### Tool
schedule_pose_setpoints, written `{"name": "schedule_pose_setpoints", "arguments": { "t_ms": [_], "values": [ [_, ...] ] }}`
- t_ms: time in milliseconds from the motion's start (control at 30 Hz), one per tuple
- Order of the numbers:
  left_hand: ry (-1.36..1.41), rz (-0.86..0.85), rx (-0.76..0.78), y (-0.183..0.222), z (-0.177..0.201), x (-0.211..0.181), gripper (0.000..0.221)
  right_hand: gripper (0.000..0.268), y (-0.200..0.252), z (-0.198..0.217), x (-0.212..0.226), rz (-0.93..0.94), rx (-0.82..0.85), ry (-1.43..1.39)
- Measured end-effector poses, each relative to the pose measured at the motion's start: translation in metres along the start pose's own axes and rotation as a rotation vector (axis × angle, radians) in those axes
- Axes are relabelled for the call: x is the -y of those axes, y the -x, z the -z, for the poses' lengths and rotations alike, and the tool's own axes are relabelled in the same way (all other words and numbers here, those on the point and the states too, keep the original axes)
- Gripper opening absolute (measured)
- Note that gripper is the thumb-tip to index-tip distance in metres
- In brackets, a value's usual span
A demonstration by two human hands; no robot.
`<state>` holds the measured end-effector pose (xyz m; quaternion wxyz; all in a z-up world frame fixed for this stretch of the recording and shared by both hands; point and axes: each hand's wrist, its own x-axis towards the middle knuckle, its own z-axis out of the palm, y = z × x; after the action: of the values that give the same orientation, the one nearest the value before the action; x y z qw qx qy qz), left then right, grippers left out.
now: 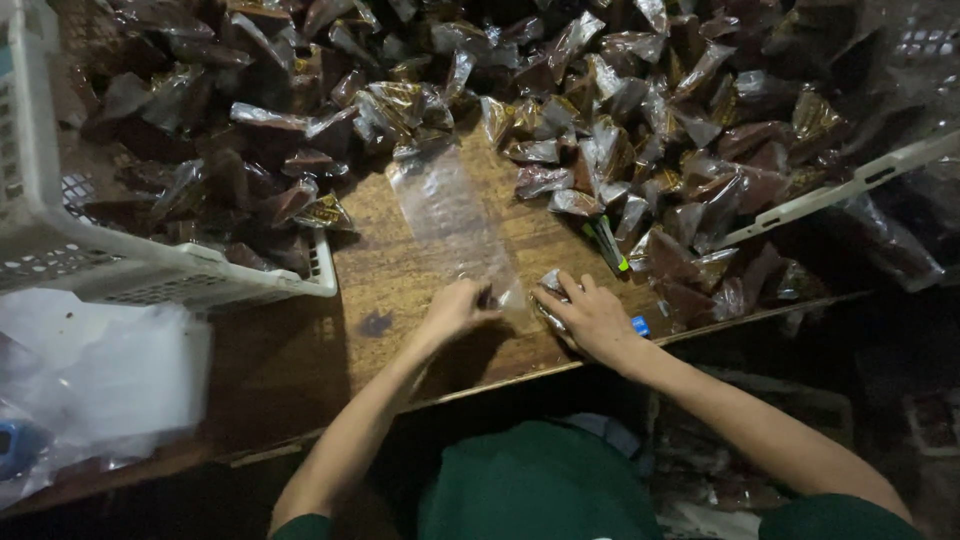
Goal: Packing individually wrapped food items into larger plastic bags at a packaging station
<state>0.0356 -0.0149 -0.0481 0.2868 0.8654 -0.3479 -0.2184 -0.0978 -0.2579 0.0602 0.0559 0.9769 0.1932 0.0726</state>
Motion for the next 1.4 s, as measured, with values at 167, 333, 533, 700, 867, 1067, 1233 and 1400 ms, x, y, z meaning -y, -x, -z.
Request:
{"name": "schedule_pose_setpoints", "arguments": {
  "t_ms": [167, 333, 533, 700, 867, 1067, 1233, 1400],
  "values": [
    [-0.014, 0.087, -0.065, 0.014, 0.025, -0.04, 0.037, 0.056, 0.0, 0.01, 0.001, -0.093, 0.005, -0.152],
    [-0.14, 0.043, -0.065, 0.052, 0.002, -0.044, 0.062, 0.04, -0.002, 0.064, -0.008, -0.404, 0.065, -1.032],
    [-0.15, 0.151, -0.255, 0.067, -0.013, -0.054, 0.029, 0.038, -0.002, 0.113, 0.028, -0.407, 0.135, -1.469],
    [0.106, 0.116, -0.298, 0.059, -0.022, -0.031, 0.024, 0.041, 0.026, 0.071, -0.006, -0.616, -0.067, -0.869],
    [-0.037, 0.072, -0.177, 0.048, 0.035, -0.073, 0.045, 0.044, 0.048, 0.016, -0.007, -0.634, -0.039, -0.562],
    [-0.131, 0.104, -0.229, 0.024, 0.016, -0.063, 0.065, 0.039, 0.046, -0.001, 0.003, -0.64, -0.317, -0.522],
    [-0.234, 0.078, -0.445, 0.034, -0.002, -0.081, 0.019, 0.04, 0.044, 0.002, 0.003, -0.629, -0.334, -0.53],
    [-0.172, 0.15, -0.481, 0.041, -0.021, -0.087, 0.02, 0.043, 0.038, 0.0, 0.004, -0.546, -0.286, -0.406]
  ]
}}
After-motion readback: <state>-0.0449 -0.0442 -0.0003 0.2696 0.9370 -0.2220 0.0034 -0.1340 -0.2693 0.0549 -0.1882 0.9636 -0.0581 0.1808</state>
